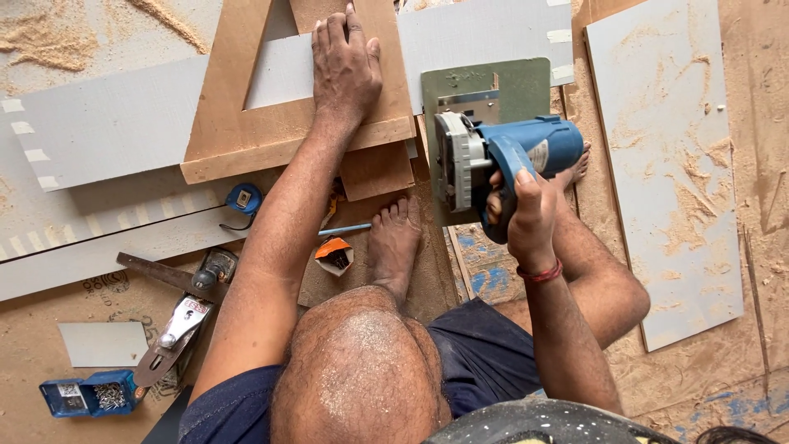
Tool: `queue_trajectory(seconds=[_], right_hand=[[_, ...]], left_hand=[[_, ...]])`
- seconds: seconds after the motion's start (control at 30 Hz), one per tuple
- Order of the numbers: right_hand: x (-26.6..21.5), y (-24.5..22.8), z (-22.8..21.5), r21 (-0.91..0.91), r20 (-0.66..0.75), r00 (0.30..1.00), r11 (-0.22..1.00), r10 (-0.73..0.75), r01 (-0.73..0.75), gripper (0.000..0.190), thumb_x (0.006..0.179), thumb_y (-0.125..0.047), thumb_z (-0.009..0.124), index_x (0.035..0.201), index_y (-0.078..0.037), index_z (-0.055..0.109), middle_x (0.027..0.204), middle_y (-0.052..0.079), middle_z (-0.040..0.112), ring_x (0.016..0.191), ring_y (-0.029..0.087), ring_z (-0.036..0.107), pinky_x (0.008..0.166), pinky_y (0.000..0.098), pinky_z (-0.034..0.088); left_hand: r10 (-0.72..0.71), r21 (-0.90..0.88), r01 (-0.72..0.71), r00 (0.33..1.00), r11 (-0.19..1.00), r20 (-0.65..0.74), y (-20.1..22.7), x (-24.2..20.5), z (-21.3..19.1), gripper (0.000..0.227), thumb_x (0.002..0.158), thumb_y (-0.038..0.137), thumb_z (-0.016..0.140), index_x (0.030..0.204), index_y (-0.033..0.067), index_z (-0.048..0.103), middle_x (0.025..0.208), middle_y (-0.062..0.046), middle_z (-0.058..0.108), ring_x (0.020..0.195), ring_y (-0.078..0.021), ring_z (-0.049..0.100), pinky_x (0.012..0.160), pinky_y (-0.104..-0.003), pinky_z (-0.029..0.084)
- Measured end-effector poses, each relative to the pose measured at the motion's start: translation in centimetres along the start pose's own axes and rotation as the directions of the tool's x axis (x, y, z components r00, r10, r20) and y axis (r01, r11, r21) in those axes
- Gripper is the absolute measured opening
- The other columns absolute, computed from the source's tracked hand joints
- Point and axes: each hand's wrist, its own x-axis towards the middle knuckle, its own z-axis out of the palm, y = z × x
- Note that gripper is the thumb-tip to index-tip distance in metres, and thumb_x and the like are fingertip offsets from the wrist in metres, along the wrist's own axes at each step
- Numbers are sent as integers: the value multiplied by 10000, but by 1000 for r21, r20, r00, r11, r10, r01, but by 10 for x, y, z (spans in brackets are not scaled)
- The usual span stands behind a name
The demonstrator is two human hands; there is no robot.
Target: Measure, mark, and cut a wooden panel using a circular saw, then assemble pieces of a drawer.
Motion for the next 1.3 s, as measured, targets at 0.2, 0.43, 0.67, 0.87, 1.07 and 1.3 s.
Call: queue_trajectory(seconds=[0.2, 0.43, 0.67, 0.87, 1.07, 1.3], right_hand=[[16, -9, 13, 2, 61, 998, 1000, 19, -19, 502, 1038, -533, 487, 1009, -49, 616, 628, -21, 532, 512, 73, 498, 479, 228, 429], [24, -7, 16, 17, 82, 995, 998, 62, -64, 522, 1016, -563, 500, 971, -54, 609, 625, -10, 534, 525, 91, 505, 493, 245, 427], [36, -6, 15, 12, 113, 992, 998, 62, -63, 525, 1017, -569, 509, 935, -61, 611, 628, -7, 535, 529, 94, 512, 499, 251, 432], [40, -17, 22, -23, 128, 990, 998, 54, -52, 526, 998, -590, 500, 965, -81, 627, 615, -16, 529, 511, 88, 497, 488, 254, 423], [42, -20, 29, -11, 117, 991, 998, 64, -63, 516, 1009, -596, 492, 964, -98, 619, 617, -36, 498, 516, 82, 473, 504, 250, 410], [43, -14, 22, -49, 82, 995, 998, 51, -47, 494, 1014, -564, 475, 950, -97, 621, 616, -38, 511, 512, 83, 481, 492, 254, 419]], left_hand=[[0, -5, 0, 1000, 1000, -4, -2, 2, 1, 567, 1118, 281, 512, 1486, -139, 411, 1333, -241, 492, 1324, -395, 470, 1206, -551, 351], [28, 12, -27, 999, 1000, -35, -7, 2, 13, 572, 1096, 273, 548, 1473, -142, 429, 1344, -258, 500, 1289, -400, 486, 1175, -521, 372], [-18, -3, 18, 1000, 1000, 5, -5, 4, 9, 579, 1100, 265, 543, 1485, -149, 414, 1344, -254, 511, 1284, -391, 507, 1197, -519, 369], [-22, -3, 22, 1000, 1000, 13, 0, 3, -2, 583, 1087, 260, 532, 1476, -154, 405, 1326, -263, 511, 1275, -391, 505, 1193, -522, 363], [-4, 58, 5, 1000, 998, -8, -2, 2, -1, 571, 1089, 257, 521, 1468, -156, 416, 1306, -267, 512, 1256, -387, 512, 1189, -512, 373], [-25, -6, 26, 998, 1000, 54, 5, 3, -12, 589, 1072, 280, 526, 1461, -150, 423, 1315, -276, 509, 1258, -394, 500, 1177, -496, 368]])
